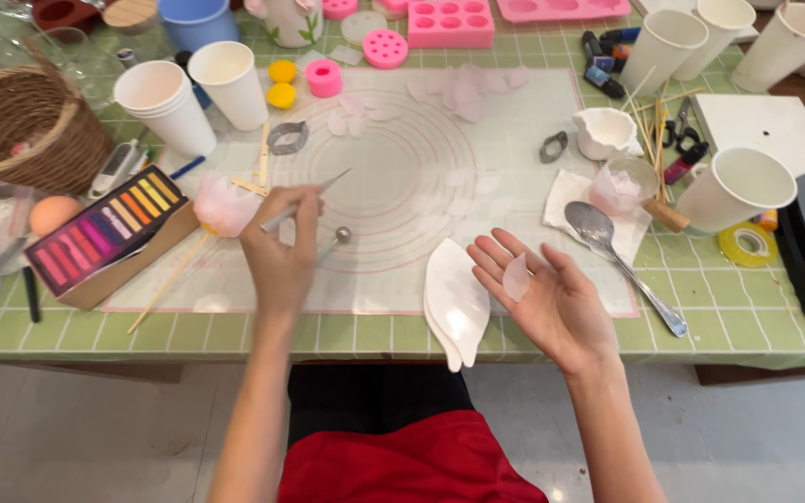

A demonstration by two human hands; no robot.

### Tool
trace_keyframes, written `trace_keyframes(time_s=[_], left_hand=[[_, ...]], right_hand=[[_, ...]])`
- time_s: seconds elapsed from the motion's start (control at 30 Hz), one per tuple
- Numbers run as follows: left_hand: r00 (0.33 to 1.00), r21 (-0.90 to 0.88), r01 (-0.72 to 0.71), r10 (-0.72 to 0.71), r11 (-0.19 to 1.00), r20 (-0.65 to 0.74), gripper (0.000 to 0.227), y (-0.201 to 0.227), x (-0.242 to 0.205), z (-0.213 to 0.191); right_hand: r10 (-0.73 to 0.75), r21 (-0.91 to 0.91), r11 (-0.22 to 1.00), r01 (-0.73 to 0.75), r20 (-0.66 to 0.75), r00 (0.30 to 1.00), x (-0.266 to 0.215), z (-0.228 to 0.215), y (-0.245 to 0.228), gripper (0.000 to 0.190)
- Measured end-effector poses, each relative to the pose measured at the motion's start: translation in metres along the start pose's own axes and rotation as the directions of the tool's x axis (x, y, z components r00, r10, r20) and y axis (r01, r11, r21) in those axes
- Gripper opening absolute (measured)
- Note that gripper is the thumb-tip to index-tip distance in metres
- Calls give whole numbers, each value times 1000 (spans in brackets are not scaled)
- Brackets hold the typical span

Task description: The recorder is shaping and preparing individual wax or clay petals for a candle decoration.

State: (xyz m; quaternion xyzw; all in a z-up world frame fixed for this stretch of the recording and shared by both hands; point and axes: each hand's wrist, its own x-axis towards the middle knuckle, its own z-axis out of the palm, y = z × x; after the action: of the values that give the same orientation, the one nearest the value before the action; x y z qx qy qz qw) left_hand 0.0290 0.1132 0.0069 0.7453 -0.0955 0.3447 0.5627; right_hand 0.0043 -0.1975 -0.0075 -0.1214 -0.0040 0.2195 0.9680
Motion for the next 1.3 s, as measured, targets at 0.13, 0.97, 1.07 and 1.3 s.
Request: trace_keyframes(time_s=[0.13, 0.97, 1.07, 1.3], left_hand=[[975, 314, -182, 129, 932, 180, 14, -19, -7, -40], [835, 279, -371, 187, 886, 517, 17, 17, 18, -20], [844, 154, -281, 167, 947, 509, 20, 36, 23, 30], [801, 66, -43, -5, 997, 599, 15, 15, 18, 90]], right_hand=[[33, 34, 999, -35, 45, 998, 6, 11, 2, 70], [153, -216, 966, -139, 47, 987, 52, 21, 33, 79], [175, -207, 965, -159, 61, 983, 56, 22, 38, 77], [124, -185, 974, -133, -58, 991, 52, 14, 27, 63]])
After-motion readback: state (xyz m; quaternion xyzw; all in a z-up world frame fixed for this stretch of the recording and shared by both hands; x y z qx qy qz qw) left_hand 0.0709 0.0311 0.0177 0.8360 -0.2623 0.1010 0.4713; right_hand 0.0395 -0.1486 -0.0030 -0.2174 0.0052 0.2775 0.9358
